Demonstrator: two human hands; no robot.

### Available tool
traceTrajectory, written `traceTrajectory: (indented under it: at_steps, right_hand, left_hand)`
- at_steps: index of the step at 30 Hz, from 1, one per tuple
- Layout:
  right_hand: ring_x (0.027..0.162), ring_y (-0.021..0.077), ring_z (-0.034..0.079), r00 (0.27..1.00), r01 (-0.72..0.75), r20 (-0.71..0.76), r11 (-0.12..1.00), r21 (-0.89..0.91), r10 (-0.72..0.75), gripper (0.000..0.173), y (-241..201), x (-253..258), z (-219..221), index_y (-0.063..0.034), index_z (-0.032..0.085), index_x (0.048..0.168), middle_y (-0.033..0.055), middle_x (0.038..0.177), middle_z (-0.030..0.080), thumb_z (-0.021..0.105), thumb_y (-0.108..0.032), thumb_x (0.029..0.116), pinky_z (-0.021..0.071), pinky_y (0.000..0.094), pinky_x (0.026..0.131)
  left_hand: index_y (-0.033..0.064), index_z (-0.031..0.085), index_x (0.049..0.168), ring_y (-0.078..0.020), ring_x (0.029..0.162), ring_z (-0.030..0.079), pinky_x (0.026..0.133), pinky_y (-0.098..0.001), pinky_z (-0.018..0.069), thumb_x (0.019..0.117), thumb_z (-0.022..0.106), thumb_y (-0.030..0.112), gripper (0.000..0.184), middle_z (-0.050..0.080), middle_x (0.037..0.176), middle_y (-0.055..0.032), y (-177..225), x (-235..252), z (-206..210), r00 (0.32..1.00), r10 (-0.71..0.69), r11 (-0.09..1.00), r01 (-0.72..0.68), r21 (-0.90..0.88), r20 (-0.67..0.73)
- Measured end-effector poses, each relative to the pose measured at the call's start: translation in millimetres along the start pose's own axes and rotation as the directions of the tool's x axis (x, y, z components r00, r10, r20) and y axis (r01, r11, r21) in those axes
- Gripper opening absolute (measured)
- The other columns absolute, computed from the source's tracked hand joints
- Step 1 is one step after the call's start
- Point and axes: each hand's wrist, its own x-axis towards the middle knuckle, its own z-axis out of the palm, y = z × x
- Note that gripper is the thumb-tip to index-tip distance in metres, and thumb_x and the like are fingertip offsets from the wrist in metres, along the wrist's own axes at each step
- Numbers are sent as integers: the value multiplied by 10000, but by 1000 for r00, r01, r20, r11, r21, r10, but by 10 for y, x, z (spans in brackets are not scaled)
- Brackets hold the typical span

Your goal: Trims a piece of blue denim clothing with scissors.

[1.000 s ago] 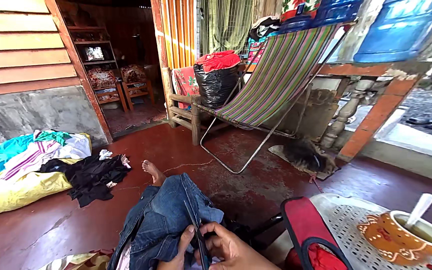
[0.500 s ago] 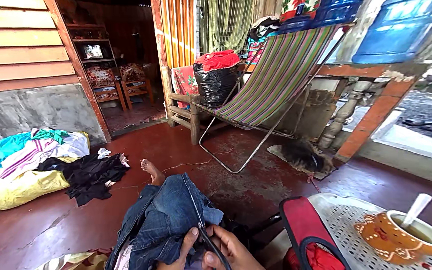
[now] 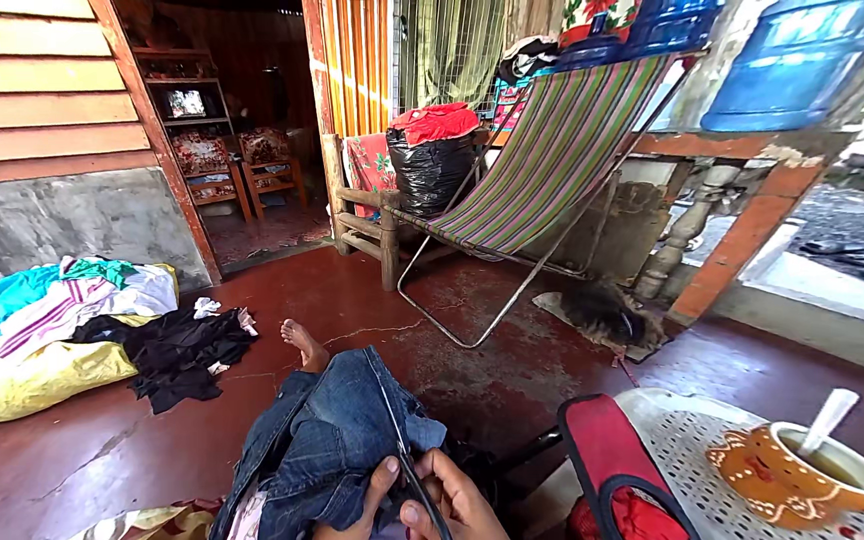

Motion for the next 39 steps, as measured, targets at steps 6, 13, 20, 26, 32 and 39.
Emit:
traceTrajectory:
  at_steps: [6, 13, 20, 26, 32, 39]
  right_hand:
    - [632, 187, 669, 999, -35, 10, 999, 4, 35, 479, -56, 43, -51, -49, 450, 1163, 58, 770, 649, 758, -337, 934, 583, 341, 552]
    - [556, 164, 650, 998, -52, -28, 999, -7, 52, 480, -123, 48, -76, -69, 473, 1127, 53, 732, 666, 817, -299, 885, 557, 313, 483]
    - [584, 170, 666, 998, -69, -10, 998, -2, 69, 491, -165, 76, -76, -73, 460, 1139, 61, 767, 684, 808, -315, 892, 557, 311, 487]
    - [567, 178, 663, 994, -109, 6, 994, -29, 109, 506, -152, 71, -92, -71, 474, 1140, 63, 743, 676, 813, -346, 884, 552, 316, 472]
    - [602, 195, 683, 987, -148, 66, 988, 31, 146, 485, -132, 74, -124, -72, 459, 1153, 74, 755, 680, 772, -361, 922, 560, 319, 483]
    - [577, 166, 646, 995, -98, 39, 994, 44, 96, 494, -113, 59, -121, -71, 477, 1146, 60, 742, 655, 814, -324, 887, 554, 311, 505]
  left_hand:
    - [6, 714, 1129, -147, 1062, 695, 1005, -362, 555, 959, 710, 124, 207, 748, 1072, -62, 46, -36, 7, 999, 33, 996, -35, 81, 26]
    - [-23, 699, 1160, -40, 1055, 663, 1001, -255, 519, 1017, 611, 147, 239, 735, 1078, -29, 13, -67, -56, 989, -23, 979, -8, 202, 148]
    - [56, 732, 1099, -145, 985, 708, 937, -366, 578, 971, 664, 80, 146, 754, 1022, -46, 77, -62, 86, 994, -70, 953, 93, -289, 89]
    - [23, 733, 1077, -150, 984, 704, 952, -366, 566, 948, 690, 65, 143, 751, 1007, -66, -9, -50, 48, 992, -110, 963, 123, -241, 65]
    - [64, 754, 1046, -103, 1001, 698, 973, -336, 552, 927, 737, 124, 134, 758, 1009, -10, -28, -10, -117, 967, -150, 975, 179, -129, 205]
    - [59, 749, 1071, -99, 1022, 693, 993, -329, 543, 943, 721, 128, 147, 756, 1031, -8, -66, 17, -174, 956, -144, 979, 176, -106, 257]
